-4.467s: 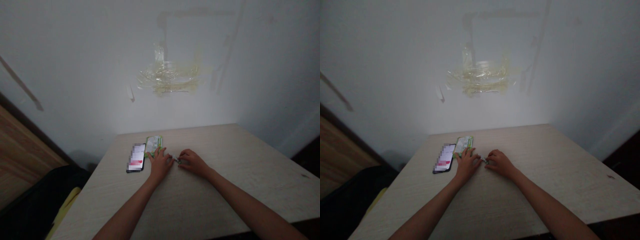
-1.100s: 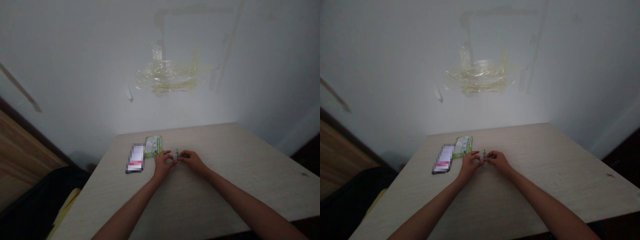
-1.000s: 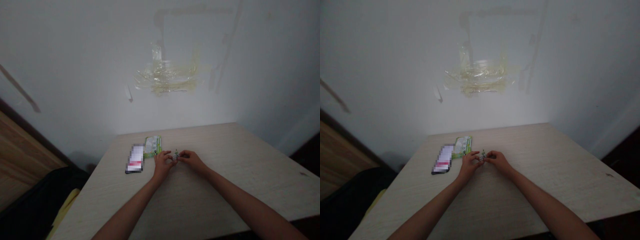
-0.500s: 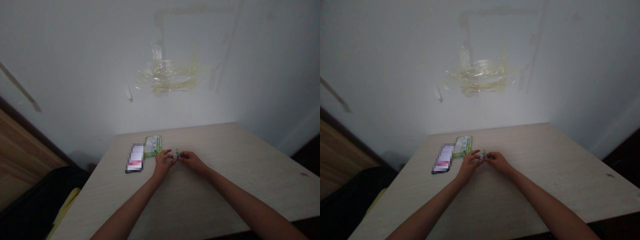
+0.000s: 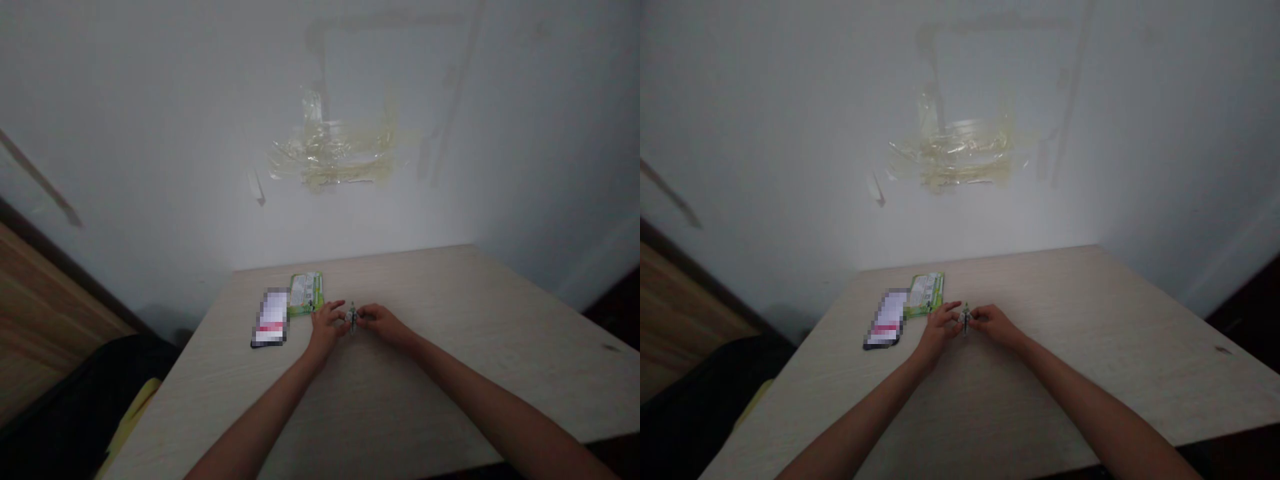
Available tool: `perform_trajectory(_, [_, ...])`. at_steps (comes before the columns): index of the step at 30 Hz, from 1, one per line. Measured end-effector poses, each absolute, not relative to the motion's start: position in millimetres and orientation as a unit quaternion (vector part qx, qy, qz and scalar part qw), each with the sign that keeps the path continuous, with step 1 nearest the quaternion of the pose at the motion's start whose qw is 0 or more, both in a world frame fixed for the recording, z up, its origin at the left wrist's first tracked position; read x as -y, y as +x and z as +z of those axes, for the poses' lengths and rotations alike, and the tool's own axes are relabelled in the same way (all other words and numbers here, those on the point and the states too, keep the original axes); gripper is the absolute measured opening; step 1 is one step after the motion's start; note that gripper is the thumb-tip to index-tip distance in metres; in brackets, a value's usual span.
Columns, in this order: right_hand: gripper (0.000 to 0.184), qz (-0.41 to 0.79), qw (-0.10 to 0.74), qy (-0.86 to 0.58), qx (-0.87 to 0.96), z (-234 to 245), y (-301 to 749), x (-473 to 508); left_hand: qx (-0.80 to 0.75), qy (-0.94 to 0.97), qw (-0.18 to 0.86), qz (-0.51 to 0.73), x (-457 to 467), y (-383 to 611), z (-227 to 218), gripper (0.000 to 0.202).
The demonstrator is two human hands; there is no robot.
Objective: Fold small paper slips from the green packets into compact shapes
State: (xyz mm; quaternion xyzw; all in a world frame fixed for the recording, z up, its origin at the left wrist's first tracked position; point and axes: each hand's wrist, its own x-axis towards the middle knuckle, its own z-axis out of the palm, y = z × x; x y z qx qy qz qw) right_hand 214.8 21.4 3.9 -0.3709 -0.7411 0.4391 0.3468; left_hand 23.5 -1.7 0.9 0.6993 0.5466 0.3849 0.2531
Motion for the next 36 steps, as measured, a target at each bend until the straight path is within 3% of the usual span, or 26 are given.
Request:
perform_trajectory(27, [0.025,0.515,0.346,-0.353,0.7,4.5,218.3,-23.0,-0.528,0.684,0.312,0.395,2.9,25.6,10.3,0.006])
perform_trajectory(36, [0.032,0.544,0.357,-0.347,0.676,-1.3,218.6,-24.4,-0.525,0.679,0.316,0.403,2.3,24.0,6.3,0.007])
